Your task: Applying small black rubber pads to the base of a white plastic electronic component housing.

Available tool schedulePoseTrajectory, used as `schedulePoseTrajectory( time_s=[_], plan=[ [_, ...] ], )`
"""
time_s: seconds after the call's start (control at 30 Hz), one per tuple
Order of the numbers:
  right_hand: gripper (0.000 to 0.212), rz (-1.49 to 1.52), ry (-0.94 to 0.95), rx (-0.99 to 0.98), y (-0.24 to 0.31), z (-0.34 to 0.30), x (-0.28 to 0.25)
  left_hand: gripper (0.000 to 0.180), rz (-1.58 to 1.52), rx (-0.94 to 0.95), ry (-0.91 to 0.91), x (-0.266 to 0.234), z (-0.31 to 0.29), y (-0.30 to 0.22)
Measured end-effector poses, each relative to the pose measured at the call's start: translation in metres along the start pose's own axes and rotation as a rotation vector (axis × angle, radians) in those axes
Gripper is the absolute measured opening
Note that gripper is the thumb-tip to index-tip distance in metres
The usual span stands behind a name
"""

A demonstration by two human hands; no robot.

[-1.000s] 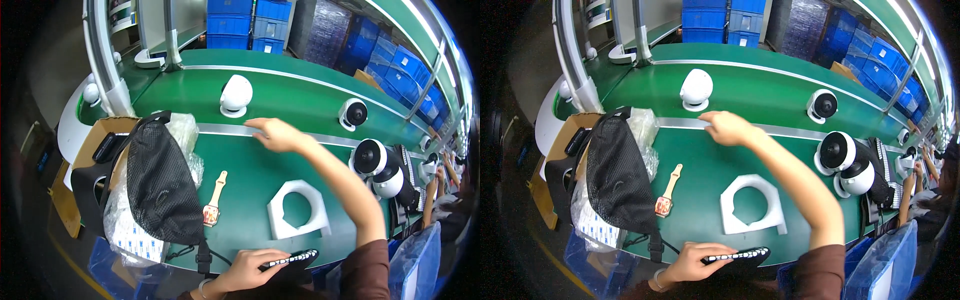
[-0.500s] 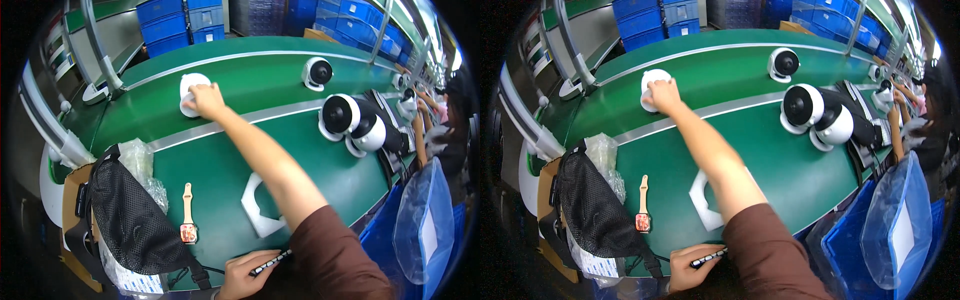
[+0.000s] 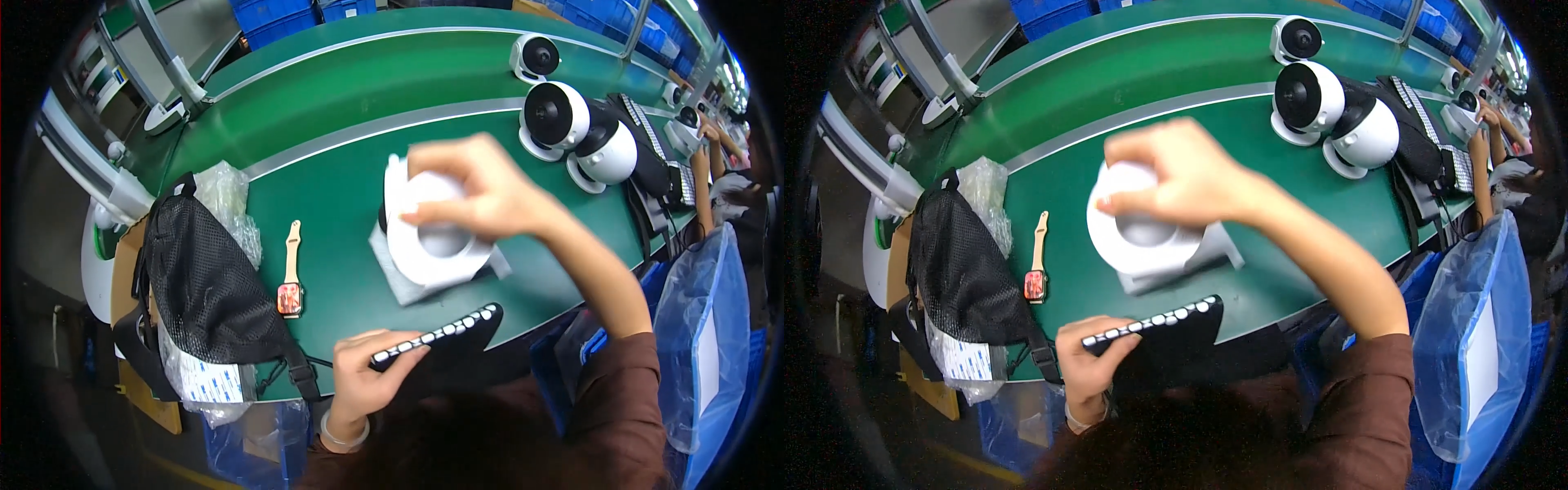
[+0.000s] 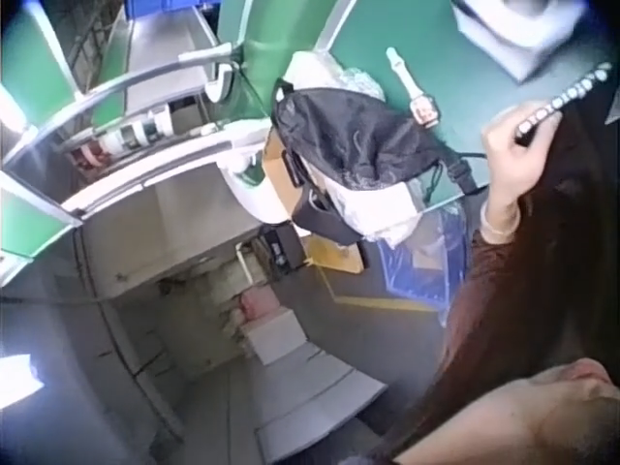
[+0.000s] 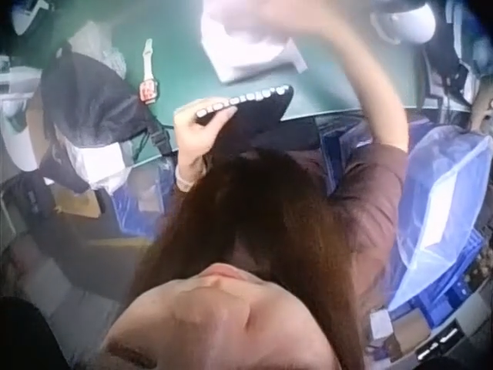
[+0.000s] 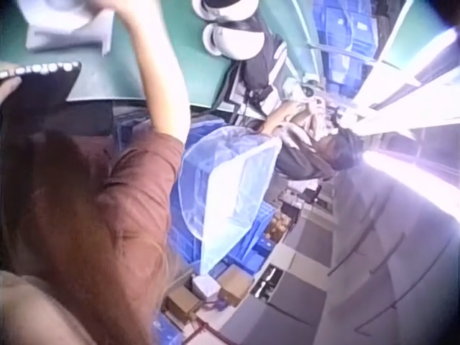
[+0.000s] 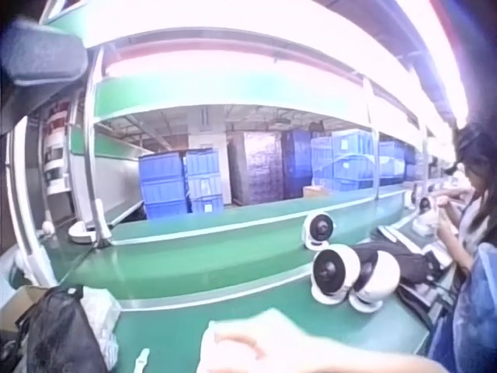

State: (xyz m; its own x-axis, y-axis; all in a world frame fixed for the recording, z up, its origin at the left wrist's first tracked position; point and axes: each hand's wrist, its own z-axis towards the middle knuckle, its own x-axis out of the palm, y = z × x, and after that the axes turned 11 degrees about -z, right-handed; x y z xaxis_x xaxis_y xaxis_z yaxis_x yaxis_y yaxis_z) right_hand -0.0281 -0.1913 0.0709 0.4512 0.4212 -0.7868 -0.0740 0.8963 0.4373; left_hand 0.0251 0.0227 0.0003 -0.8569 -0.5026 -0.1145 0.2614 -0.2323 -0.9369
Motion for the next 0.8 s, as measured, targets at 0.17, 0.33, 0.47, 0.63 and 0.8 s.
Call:
schedulePoseTrajectory(
  time_s=[0.17,0.33,0.47,0.63,0.8],
  plan=[
    [0.033,0.156,0.109,-0.11,-0.006,-0.023,-0.004,0.011,-0.039,-0.009,-0.103,0.005,-0.003,-0.006],
    [0.027,-0.337,-0.102,-0.232,0.017,-0.025,-0.007,0.01,-0.296,-0.004,-0.191,0.009,-0.002,-0.01],
    [0.059,-0.17,-0.303,-0.118,0.04,-0.079,-0.031,0.011,-0.352,0.017,-0.26,0.008,-0.011,-0.009],
    [0.02,0.139,-0.299,0.064,0.052,-0.127,0.008,0.013,-0.499,-0.032,-0.208,0.022,-0.009,-0.009],
    [0.011,0.125,-0.32,0.155,0.05,-0.143,0.0,0.016,-0.375,-0.161,-0.02,0.044,0.0,-0.014]
  ],
)
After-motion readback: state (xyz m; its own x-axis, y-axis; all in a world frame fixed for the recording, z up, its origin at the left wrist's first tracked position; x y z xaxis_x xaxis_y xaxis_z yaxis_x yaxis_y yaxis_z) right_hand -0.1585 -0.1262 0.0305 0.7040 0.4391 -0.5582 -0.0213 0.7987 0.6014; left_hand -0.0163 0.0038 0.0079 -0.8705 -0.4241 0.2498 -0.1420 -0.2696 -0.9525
